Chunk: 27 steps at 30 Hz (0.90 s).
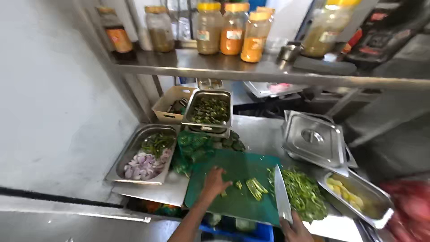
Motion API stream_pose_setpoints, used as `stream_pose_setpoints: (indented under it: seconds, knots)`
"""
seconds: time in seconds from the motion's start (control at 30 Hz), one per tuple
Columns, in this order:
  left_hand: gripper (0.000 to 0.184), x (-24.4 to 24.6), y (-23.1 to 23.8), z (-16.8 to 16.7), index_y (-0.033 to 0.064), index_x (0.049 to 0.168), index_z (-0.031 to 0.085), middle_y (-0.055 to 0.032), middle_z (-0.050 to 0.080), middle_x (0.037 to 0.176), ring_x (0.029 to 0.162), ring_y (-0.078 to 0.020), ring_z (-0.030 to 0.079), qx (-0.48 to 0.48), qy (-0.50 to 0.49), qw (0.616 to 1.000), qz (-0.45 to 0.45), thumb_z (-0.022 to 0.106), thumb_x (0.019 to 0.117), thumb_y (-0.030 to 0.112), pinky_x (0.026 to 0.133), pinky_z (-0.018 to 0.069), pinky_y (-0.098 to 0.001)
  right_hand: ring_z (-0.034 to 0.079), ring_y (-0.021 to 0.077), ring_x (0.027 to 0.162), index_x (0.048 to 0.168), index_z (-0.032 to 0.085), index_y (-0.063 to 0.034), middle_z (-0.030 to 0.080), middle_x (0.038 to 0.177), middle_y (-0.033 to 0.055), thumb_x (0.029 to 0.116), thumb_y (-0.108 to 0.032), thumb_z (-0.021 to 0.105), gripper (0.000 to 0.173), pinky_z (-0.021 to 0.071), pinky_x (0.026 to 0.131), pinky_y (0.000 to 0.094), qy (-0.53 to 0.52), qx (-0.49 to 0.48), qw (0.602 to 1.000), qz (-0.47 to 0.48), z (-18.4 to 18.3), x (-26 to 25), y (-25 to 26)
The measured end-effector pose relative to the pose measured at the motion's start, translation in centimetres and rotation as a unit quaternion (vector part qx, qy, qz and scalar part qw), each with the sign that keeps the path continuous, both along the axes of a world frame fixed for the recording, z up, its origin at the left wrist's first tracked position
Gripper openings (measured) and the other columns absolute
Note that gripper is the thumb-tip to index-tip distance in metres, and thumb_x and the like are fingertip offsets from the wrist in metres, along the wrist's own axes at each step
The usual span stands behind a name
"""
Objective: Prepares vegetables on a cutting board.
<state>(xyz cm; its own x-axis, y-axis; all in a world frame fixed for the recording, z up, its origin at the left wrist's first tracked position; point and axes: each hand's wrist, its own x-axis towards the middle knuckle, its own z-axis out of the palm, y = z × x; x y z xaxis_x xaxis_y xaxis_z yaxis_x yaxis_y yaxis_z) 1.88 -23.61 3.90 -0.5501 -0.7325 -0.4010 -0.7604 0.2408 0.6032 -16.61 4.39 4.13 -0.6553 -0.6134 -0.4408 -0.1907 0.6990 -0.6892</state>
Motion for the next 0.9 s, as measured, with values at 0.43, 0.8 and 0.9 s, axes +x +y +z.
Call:
stream_pose_setpoints:
  seconds: [0.43,0.8,0.9]
  knots:
    - [0.042,-1.6,3.7,-1.2,0.0123,0.133,0.065,-0.0110,0.071,0.110,0.098,-0.0232,0.069,0.004,0.047,0.999,-0.027,0.070,0.0933,0.023,0.091,0.0581,-0.0420,0.066,0.0225,0.063,0.153,0.039,-0.0156,0.068,0.095,0.0116,0.1042,-0.032,0.056,0.054,0.0582,0.058,0.0433,-0.027,0.025,0.998,0.053,-0.1,0.5,-2.2]
    - [0.034,-3.5,3.7,-3.7,0.0138,0.121,0.074,-0.0077,0.075,0.111,0.091,-0.0190,0.074,0.011,0.094,0.995,0.035,0.079,0.0895,0.024,0.084,0.0632,-0.0408,0.069,0.0257,0.071,0.149,0.044,-0.0150,0.069,0.100,0.0138,0.1036,-0.031,0.056,0.050,0.0594,0.064,0.0463,-0.077,0.008,0.996,0.041,-0.3,-0.2,2.6]
    - [0.040,-3.5,2.4,-0.4,0.0028,0.127,0.069,-0.0146,0.074,0.111,0.089,-0.0237,0.075,0.142,0.223,0.951,0.161,0.079,0.0905,0.016,0.083,0.0640,-0.0413,0.069,0.0282,0.070,0.152,0.043,-0.0091,0.070,0.099,0.0172,0.1018,-0.027,0.060,0.056,0.0594,0.066,0.0495,-0.075,-0.011,0.996,0.041,-0.5,-0.6,4.6]
